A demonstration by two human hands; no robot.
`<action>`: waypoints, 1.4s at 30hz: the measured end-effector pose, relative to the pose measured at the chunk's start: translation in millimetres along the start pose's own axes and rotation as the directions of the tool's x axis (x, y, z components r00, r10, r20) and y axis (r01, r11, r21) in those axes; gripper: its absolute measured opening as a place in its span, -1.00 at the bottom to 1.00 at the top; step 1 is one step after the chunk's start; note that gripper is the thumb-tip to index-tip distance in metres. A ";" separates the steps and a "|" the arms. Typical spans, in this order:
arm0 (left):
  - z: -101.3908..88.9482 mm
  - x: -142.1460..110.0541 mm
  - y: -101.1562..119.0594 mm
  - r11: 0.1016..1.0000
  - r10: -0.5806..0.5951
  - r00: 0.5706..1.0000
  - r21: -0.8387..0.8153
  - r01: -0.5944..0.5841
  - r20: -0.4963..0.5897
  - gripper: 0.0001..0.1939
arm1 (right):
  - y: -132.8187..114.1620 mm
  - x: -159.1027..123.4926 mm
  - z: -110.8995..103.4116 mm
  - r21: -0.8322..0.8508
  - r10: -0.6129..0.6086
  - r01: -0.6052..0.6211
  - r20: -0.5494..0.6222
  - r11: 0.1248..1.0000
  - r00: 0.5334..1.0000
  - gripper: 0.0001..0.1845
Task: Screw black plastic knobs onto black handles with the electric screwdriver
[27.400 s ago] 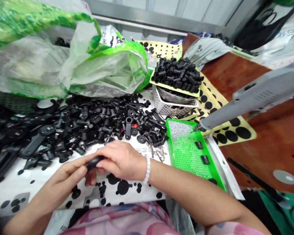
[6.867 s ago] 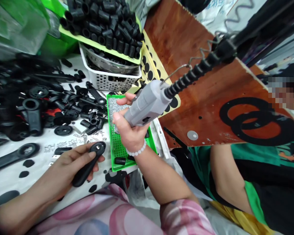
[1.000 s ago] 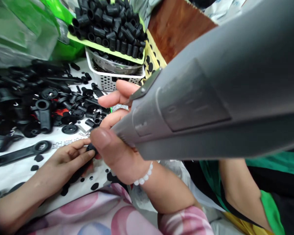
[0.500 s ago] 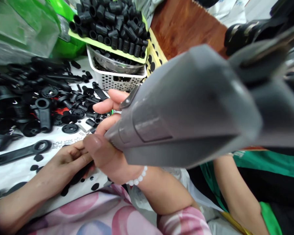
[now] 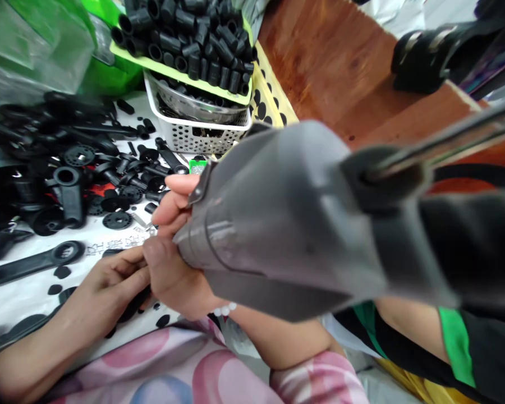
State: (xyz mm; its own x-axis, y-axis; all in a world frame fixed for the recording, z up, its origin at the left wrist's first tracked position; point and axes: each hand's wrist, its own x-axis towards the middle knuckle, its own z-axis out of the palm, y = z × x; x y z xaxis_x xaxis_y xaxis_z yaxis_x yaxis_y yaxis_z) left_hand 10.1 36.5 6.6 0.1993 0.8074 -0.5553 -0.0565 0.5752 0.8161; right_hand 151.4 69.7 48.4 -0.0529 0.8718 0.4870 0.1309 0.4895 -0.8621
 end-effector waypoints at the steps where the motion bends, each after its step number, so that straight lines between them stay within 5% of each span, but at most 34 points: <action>1: 0.7 -0.1 -0.6 1.000 -0.001 1.000 -0.001 0.001 -0.011 -0.59 | 2.5 -0.7 1.7 0.034 -0.012 0.012 -0.014 0.999 1.000 -0.65; 11: -1.3 5.4 12.6 1.000 0.019 1.000 -0.025 -0.019 -0.016 -0.54 | 1.8 10.4 -17.7 0.264 -0.005 -0.002 0.026 0.964 1.000 -0.59; 18: -5.2 6.2 8.6 0.998 -0.005 1.000 -0.058 0.004 -0.006 -0.60 | 24.5 -4.8 -33.4 0.088 -0.014 0.021 -0.082 0.996 0.997 -0.54; 24: 0.1 0.2 15.4 0.997 -0.065 0.996 -0.052 0.061 -0.061 -0.65 | 25.2 -10.2 -27.7 0.045 -0.082 0.088 -0.132 0.995 0.988 -0.62; 30: -5.2 7.4 8.1 0.999 -0.047 0.995 -0.012 0.046 -0.084 -0.50 | 22.4 -10.8 -18.4 0.189 0.022 -0.001 -0.111 0.982 0.994 -0.59; 42: -3.3 5.9 7.5 0.998 -0.052 0.996 -0.035 0.050 -0.067 -0.51 | 26.4 -11.7 -19.7 0.184 -0.036 0.058 -0.122 0.981 0.992 -0.58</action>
State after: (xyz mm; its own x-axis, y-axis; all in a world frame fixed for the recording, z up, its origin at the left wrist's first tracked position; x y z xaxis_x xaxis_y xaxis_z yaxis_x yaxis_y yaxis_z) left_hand 7.7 46.0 8.9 0.1360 0.7834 -0.6065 -0.0810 0.6189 0.7812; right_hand 175.0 72.1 22.8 0.0636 0.8451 0.5307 -0.0565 0.5340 -0.8436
